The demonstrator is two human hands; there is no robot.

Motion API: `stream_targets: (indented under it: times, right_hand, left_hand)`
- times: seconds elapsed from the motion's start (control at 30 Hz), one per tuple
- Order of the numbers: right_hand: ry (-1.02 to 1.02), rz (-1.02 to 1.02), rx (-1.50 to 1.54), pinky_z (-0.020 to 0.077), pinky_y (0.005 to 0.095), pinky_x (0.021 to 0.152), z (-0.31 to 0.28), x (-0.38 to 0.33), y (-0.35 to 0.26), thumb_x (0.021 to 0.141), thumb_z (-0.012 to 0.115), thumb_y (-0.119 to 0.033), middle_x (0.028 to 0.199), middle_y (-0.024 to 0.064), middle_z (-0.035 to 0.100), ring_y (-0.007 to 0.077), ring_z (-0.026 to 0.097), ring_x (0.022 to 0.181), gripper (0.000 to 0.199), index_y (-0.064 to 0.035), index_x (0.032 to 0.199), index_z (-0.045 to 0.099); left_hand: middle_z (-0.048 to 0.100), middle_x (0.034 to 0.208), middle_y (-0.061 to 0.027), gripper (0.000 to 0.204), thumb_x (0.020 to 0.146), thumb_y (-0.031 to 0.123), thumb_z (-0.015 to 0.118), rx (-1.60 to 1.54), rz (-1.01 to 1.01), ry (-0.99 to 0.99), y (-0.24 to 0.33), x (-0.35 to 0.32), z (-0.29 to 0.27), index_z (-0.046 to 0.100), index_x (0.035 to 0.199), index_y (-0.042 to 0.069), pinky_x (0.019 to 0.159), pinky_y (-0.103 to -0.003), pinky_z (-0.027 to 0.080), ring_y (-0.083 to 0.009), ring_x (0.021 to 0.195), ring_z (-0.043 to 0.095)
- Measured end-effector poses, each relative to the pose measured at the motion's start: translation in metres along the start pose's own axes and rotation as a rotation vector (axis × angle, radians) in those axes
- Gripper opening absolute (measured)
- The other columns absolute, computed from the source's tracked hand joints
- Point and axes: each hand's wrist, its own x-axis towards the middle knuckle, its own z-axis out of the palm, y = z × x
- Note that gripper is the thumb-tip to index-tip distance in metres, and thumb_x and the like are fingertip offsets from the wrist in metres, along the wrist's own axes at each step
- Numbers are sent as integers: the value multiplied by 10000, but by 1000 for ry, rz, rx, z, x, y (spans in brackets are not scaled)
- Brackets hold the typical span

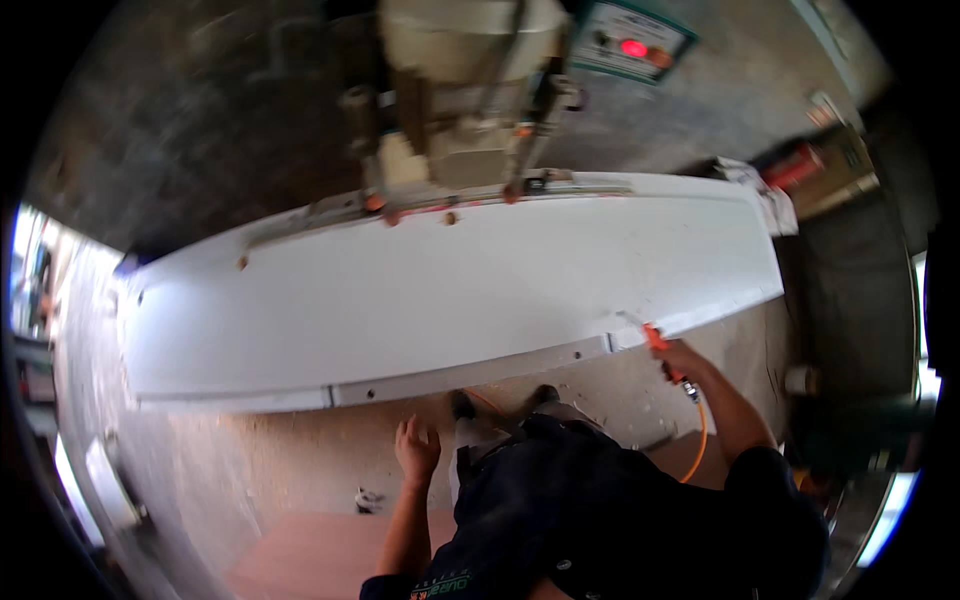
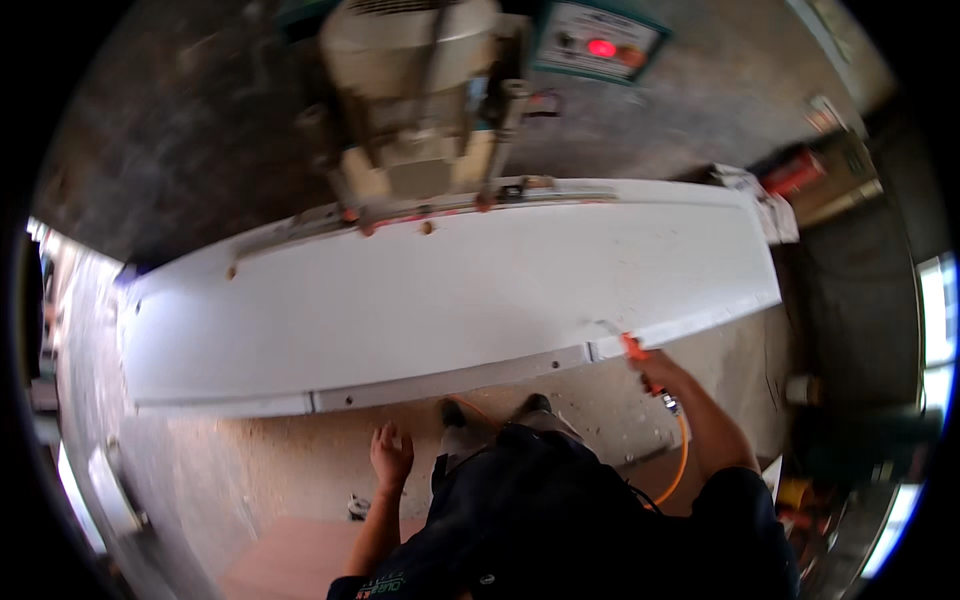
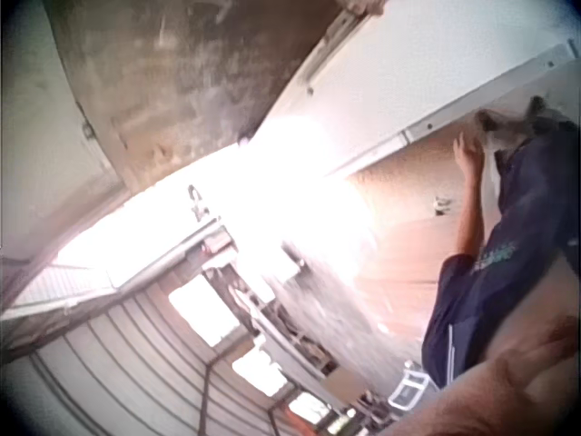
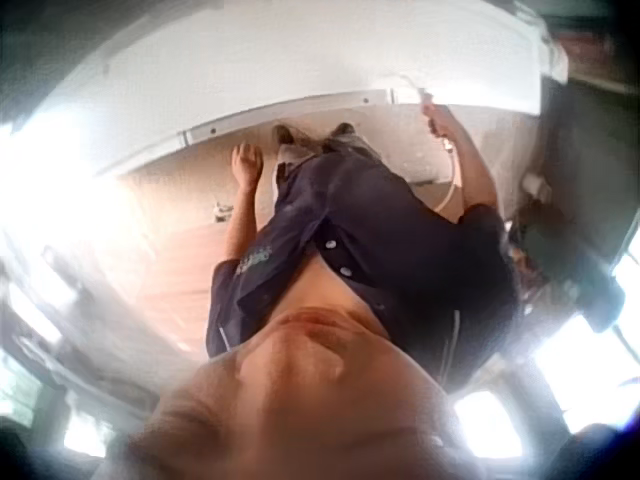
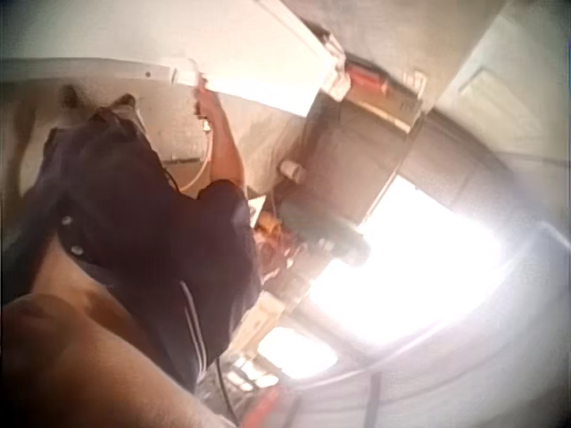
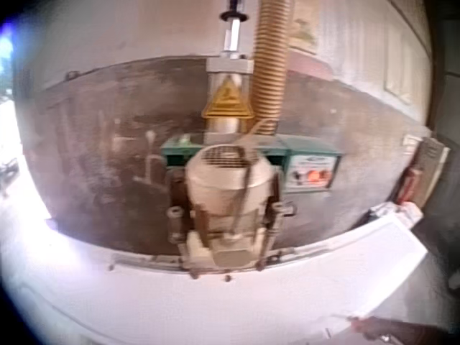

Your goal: The person positions a large white board on a drill press and uses a pneumatic air gun to clean the surface. They then operate the drill press to create holes in the board. After drilling, the person moves the board to a workbench and uses a hammer to tap wooden dowels into the drilled holes.

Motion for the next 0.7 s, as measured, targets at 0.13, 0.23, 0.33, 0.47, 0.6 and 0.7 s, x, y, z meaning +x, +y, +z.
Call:
stream_targets:
  times: [0.13,0.23,0.33,0.47,0.6,0.7]
  right_hand:
    - [252,104,150,413,344,351,-89,-20,85,870,625,-227,574,72,530,197,551,443,210,-42,854,527]
    - [319,118,339,397,334,340,-134,3,121,850,639,-218,567,61,511,190,531,421,219,-34,848,521]
    - [401,81,484,392,330,343,-182,39,145,838,640,-225,581,57,511,182,527,424,227,-32,853,522]
    - [515,56,551,397,326,353,-264,109,165,825,641,-241,590,52,510,176,537,453,234,-31,840,539]
    - [706,46,402,420,335,376,-388,212,204,824,649,-289,601,44,518,170,544,485,266,-39,847,561]
    - [796,39,236,437,345,394,-466,285,223,827,641,-332,613,39,538,166,541,500,296,-50,881,569]
  left_hand:
    - [639,864,-141,270,773,159,657,-130,10,-287,53,1,34,628,1014,40,690,-426,509,-343,801,628]
    - [646,811,-113,236,766,168,661,-199,78,-426,101,13,66,633,968,50,665,-423,509,-327,751,636]
    - [647,766,-125,186,780,203,652,-160,146,-502,147,22,103,630,902,63,650,-427,508,-342,737,639]
    - [645,720,-153,203,804,236,638,-96,43,-567,218,22,153,624,879,47,614,-429,498,-354,698,648]
    - [660,761,-167,269,813,274,660,-19,-158,-586,291,11,223,656,952,43,617,-405,498,-291,703,672]
    - [681,814,-179,366,815,307,680,-47,-414,-573,318,-15,242,662,1035,15,630,-389,507,-250,708,678]
